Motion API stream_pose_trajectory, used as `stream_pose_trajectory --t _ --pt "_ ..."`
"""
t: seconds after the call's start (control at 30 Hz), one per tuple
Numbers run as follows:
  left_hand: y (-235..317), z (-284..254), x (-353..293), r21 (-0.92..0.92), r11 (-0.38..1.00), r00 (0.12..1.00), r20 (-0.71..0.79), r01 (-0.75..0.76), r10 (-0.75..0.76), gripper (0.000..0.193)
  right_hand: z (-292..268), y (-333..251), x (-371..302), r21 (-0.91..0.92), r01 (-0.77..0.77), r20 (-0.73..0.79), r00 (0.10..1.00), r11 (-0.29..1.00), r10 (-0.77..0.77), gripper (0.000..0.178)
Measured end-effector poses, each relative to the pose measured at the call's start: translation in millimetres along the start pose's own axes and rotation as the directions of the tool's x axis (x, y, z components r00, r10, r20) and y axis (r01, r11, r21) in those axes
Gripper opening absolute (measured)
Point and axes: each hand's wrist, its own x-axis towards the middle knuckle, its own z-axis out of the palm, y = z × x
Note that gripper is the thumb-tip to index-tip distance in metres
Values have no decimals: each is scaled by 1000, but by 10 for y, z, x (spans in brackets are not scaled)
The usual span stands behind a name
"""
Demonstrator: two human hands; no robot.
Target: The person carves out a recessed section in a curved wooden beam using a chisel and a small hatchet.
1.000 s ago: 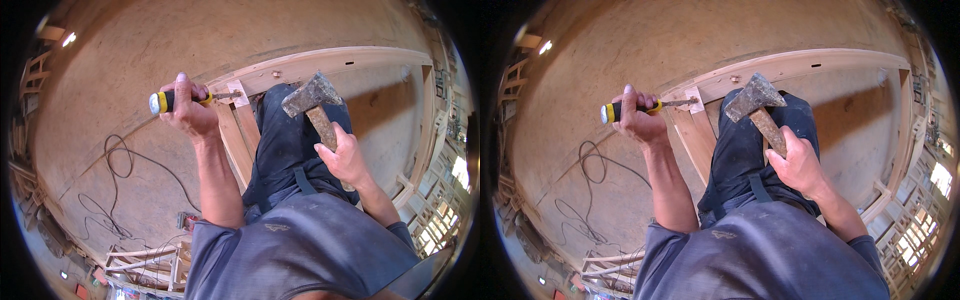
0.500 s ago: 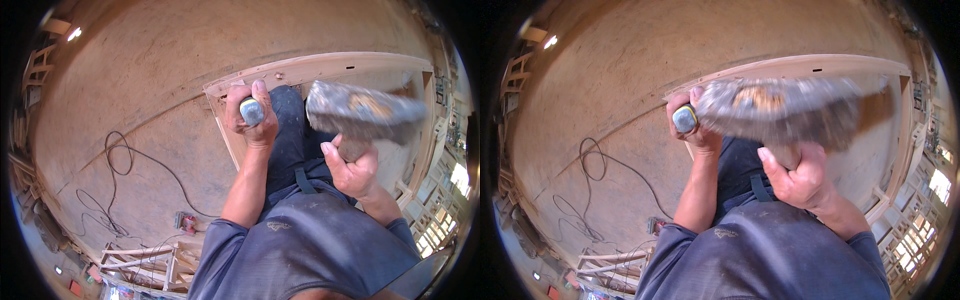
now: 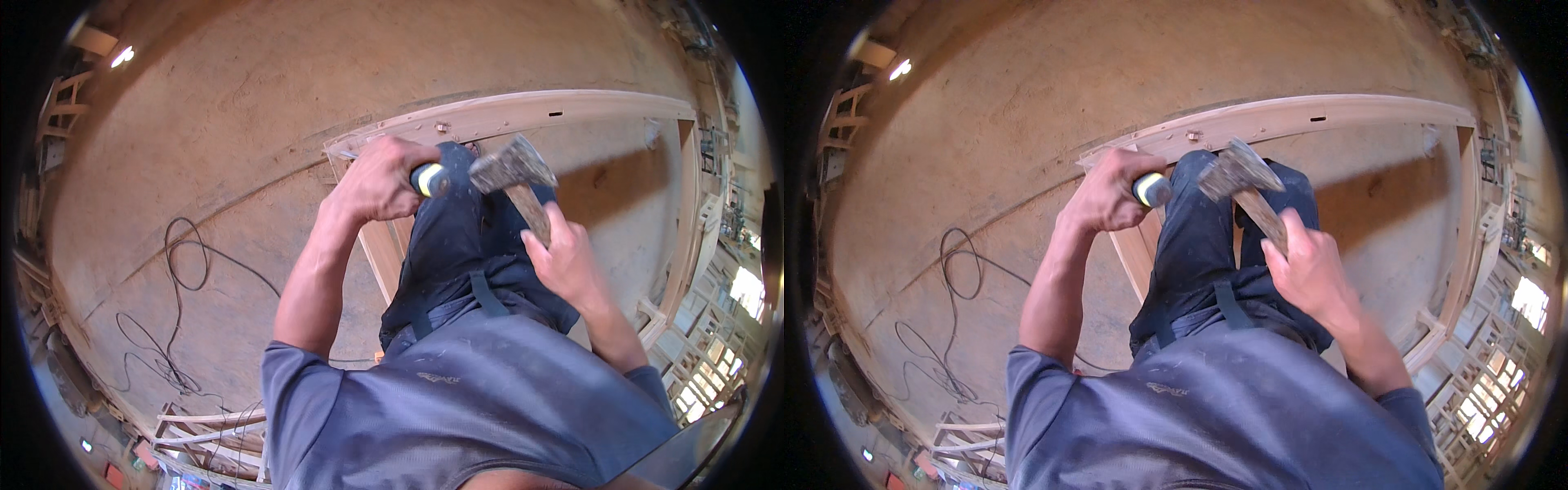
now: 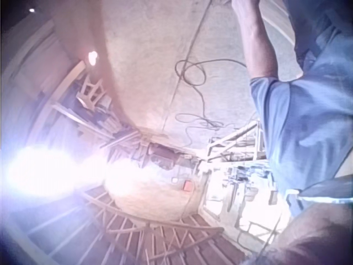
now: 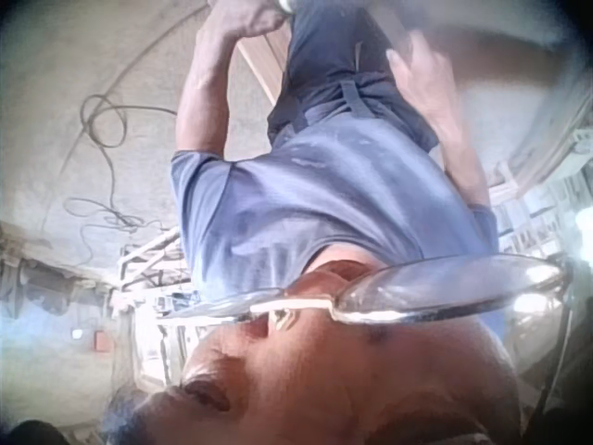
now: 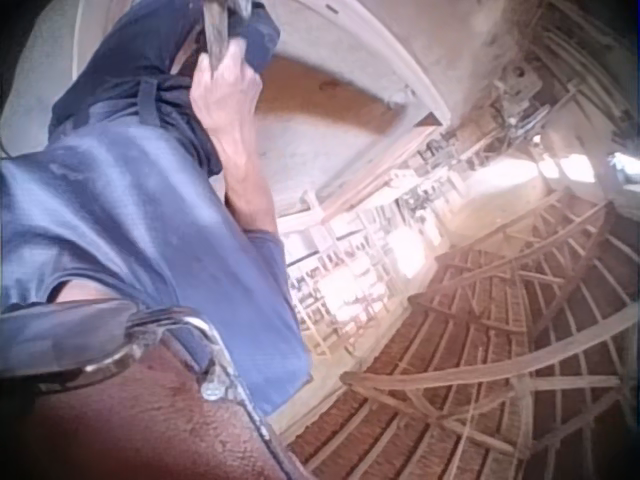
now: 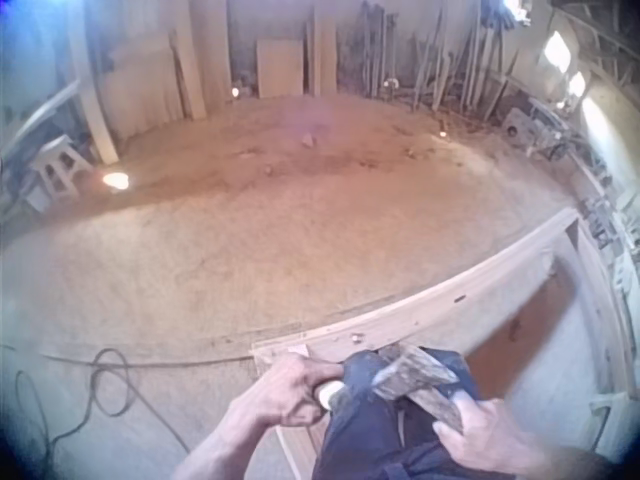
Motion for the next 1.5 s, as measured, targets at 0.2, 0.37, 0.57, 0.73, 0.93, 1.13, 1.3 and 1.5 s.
stream_pose_trajectory --t 0.2,0.37,0.57,0.73,0.93,1.13,1.3,1.5 --pt "-273 -98 -654 -434 901 410 -824 -13 -391 17 147 299 -334 232 -343 33 938 910 345 27" --pt "-213 113 -596 -542 753 306 -838 -373 -451 19 170 292 -175 274 -319 60 947 907 315 27" --pt "-489 66 -623 -595 615 183 -779 -517 -599 19 107 192 -6 250 -288 80 958 924 276 28" --pt "-574 82 -627 -628 618 211 -762 -473 -612 21 150 223 -29 243 -333 113 943 911 314 28" --pt "-648 128 -588 -586 623 66 -754 -518 -654 22 196 287 -124 248 -435 163 899 865 406 29" --pt "-797 341 -653 -524 667 0 -786 -530 -618 20 244 252 -44 302 -442 157 897 845 413 28" --pt "-1244 324 -876 -596 465 -62 -571 -654 -819 21 184 125 35 316 -409 180 912 856 369 28" --pt "-1400 528 -1260 -544 272 -7 -439 -794 -899 30 183 131 -58 292 -443 207 894 847 397 29"
